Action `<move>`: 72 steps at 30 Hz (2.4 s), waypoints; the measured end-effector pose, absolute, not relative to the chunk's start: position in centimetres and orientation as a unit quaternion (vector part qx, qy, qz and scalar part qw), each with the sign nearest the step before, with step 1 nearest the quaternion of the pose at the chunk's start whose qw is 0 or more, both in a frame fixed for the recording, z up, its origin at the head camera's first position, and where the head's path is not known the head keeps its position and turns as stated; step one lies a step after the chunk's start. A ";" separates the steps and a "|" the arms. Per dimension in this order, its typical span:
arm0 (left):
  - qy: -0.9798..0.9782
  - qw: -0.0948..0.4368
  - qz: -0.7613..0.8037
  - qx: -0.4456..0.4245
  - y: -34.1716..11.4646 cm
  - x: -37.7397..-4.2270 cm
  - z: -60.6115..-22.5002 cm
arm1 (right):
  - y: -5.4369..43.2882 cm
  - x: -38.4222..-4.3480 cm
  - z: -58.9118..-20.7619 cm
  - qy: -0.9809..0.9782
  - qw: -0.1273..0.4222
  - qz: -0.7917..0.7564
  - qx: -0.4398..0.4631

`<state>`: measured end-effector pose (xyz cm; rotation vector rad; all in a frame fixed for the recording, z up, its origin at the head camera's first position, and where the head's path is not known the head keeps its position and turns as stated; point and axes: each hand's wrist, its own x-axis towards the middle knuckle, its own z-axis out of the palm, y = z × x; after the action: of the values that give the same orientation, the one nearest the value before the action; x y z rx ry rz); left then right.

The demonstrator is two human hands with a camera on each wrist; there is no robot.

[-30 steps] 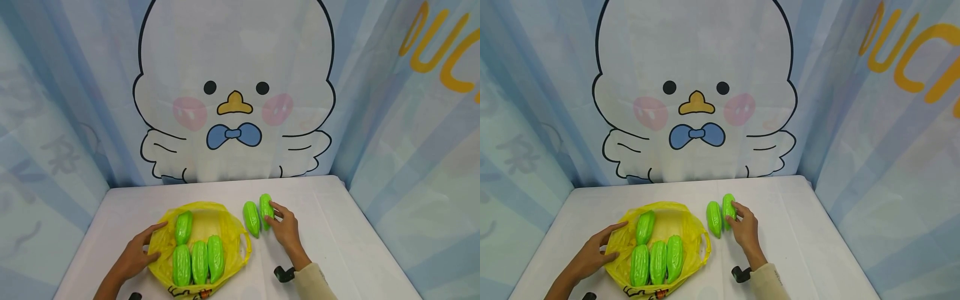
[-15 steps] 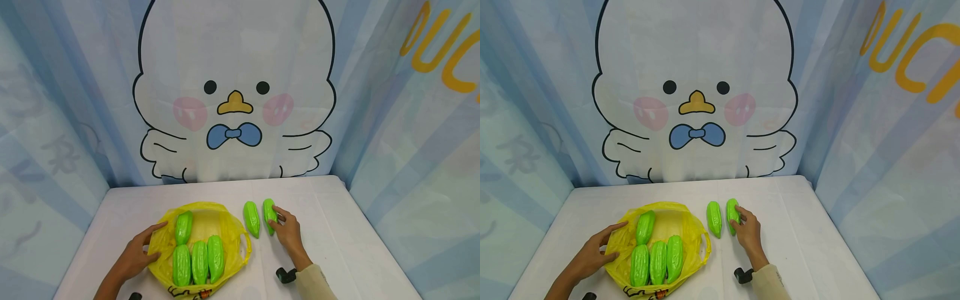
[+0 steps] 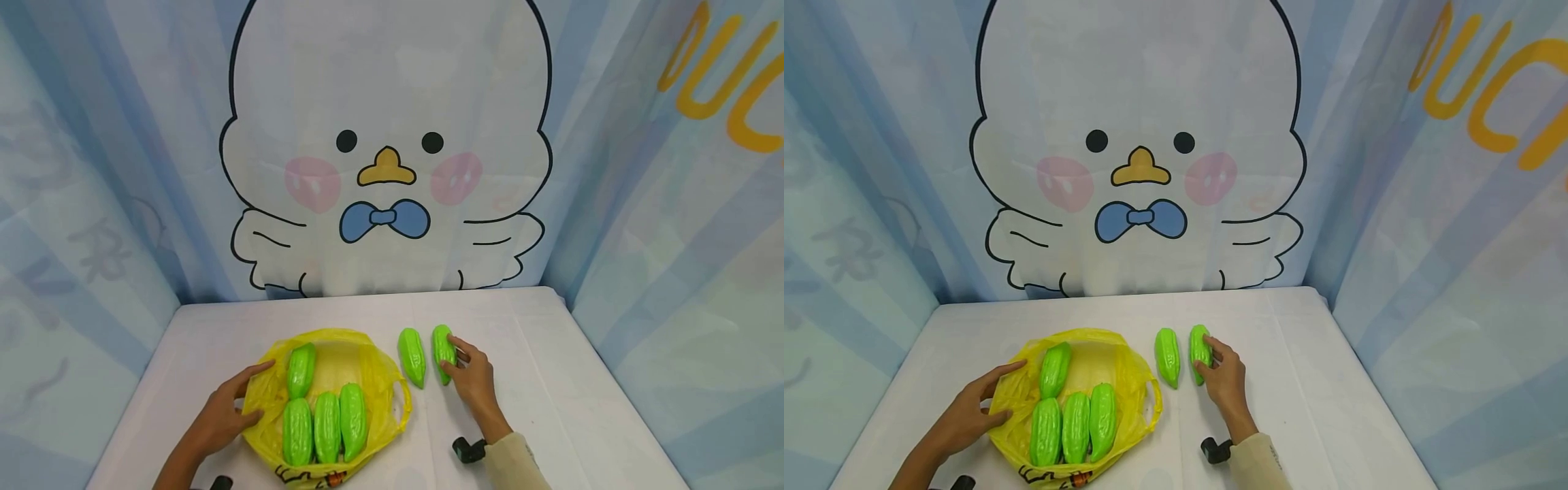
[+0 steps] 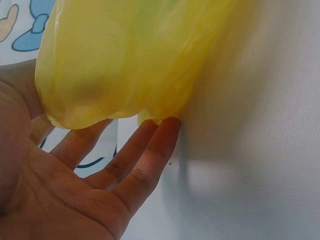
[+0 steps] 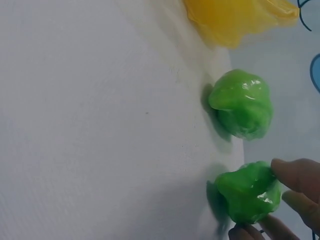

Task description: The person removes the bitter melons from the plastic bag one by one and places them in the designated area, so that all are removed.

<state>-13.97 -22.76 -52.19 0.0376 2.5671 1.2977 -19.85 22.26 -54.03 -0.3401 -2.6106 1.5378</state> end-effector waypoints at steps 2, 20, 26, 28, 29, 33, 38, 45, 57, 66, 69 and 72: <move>0.885 0.132 0.447 0.012 -22.7 -13.9 -52.2 | 22.3 -19.8 -54.0 -0.854 0.044 0.506 -0.111; 0.885 0.131 0.446 0.013 -22.7 -13.9 -52.0 | 19.7 -19.3 -51.0 -0.839 0.125 0.525 -0.068; 0.885 0.131 0.447 0.016 -22.7 -13.8 -51.9 | 17.1 -18.7 -50.4 -0.812 0.135 0.566 -0.031; 0.884 0.129 0.449 0.019 -22.7 -13.8 -51.9 | 16.2 -18.5 -50.3 -0.804 0.137 0.579 -0.015; 0.883 0.128 0.450 0.021 -22.7 -13.8 -51.9 | 15.7 -18.4 -50.2 -0.800 0.136 0.584 -0.010; 0.882 0.127 0.454 0.024 -22.7 -13.8 -51.9 | 14.1 -18.1 -50.1 -0.795 0.127 0.593 0.009; 0.883 0.127 0.452 0.022 -22.7 -13.8 -52.0 | 12.2 -17.7 -50.0 -0.788 0.110 0.605 0.028; 0.882 0.128 0.453 0.022 -22.7 -13.7 -52.0 | 9.6 -17.5 -50.0 -0.777 0.096 0.619 0.060; 0.885 0.128 0.447 0.022 -22.6 -13.8 -51.7 | 5.8 -16.4 -50.4 -0.764 0.055 0.636 0.091; 0.888 0.128 0.442 0.015 -22.3 -14.0 -51.7 | 3.7 -16.2 -51.2 -0.770 0.035 0.626 0.115; 0.886 0.128 0.445 0.016 -22.3 -14.0 -51.7 | 3.1 -16.4 -51.4 -0.773 0.028 0.623 0.117; 0.886 0.126 0.446 0.019 -22.3 -14.0 -51.7 | 2.4 -16.6 -51.4 -0.778 0.017 0.618 0.115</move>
<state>-13.95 -22.31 -51.71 0.0564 2.5804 1.2983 -16.64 2.37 -51.43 0.3562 -2.4167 1.9207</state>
